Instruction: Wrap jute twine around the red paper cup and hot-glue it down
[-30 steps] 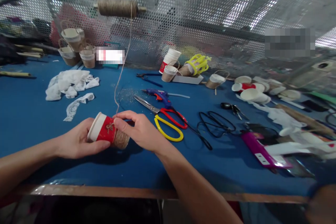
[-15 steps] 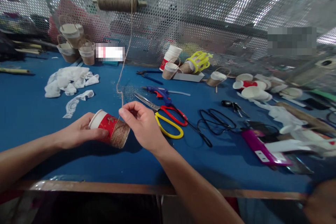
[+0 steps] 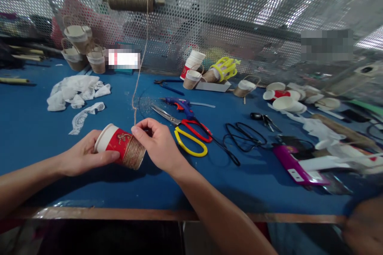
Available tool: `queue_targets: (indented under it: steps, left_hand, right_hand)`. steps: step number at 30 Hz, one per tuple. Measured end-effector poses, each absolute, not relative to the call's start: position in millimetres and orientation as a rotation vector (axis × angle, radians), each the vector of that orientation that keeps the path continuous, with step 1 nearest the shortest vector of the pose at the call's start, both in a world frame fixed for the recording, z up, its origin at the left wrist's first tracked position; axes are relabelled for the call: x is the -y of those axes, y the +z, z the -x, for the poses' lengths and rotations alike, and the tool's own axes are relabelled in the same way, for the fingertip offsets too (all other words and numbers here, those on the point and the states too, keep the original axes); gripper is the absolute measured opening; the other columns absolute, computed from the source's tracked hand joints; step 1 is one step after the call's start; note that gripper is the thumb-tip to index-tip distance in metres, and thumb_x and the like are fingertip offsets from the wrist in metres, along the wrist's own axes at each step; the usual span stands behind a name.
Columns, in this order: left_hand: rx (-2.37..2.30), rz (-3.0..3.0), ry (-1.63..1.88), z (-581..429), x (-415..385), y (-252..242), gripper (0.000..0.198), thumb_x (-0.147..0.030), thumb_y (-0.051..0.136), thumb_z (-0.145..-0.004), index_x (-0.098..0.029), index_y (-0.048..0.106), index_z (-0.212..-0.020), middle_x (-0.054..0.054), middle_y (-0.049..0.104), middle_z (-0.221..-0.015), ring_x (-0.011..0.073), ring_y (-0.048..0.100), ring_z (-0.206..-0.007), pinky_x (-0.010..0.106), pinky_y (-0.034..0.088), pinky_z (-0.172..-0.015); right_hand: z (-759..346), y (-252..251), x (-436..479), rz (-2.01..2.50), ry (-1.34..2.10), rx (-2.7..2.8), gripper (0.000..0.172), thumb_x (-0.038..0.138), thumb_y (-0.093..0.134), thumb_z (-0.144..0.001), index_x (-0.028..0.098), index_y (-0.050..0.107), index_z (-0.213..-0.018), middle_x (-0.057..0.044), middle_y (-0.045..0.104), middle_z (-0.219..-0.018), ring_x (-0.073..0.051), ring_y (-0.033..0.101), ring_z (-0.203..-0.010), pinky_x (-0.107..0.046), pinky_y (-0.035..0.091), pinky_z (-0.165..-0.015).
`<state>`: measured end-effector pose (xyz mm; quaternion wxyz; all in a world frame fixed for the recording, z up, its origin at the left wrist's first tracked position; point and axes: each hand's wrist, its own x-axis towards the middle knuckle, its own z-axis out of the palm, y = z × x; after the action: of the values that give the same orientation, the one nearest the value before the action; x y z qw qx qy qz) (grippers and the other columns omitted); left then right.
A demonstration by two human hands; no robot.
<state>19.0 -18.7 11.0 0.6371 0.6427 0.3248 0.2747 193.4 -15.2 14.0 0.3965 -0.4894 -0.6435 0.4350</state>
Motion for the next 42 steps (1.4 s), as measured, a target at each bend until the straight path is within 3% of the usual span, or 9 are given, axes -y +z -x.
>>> queue_targets:
  steps: [14,42]
  left_hand:
    - [-0.781,-1.443,0.638,-18.6,17.5,9.7,0.021,-0.028,0.062,-0.064,-0.014,0.048,-0.057,-0.004,0.038,-0.052,0.0066,0.029,-0.047,0.018,0.026,-0.042]
    - [-0.820,-1.462,0.738,-21.6,21.5,0.3,0.021,-0.030,0.058,-0.069,-0.012,0.051,-0.059,-0.004,0.041,-0.053,0.0064,0.032,-0.048,0.018,0.030,-0.044]
  right_hand:
    - [-194.7,15.8,16.4,1.237,0.931,1.695,0.013,0.030,0.054,-0.079,0.018,0.055,-0.073,-0.001,0.060,-0.073,-0.013,0.054,-0.068,-0.028,0.045,-0.067]
    - [-187.4,13.1,13.4,1.225,0.976,1.730,0.011,0.027,0.053,-0.078,0.017,0.052,-0.072,0.001,0.055,-0.070,-0.011,0.051,-0.066,-0.025,0.042,-0.062]
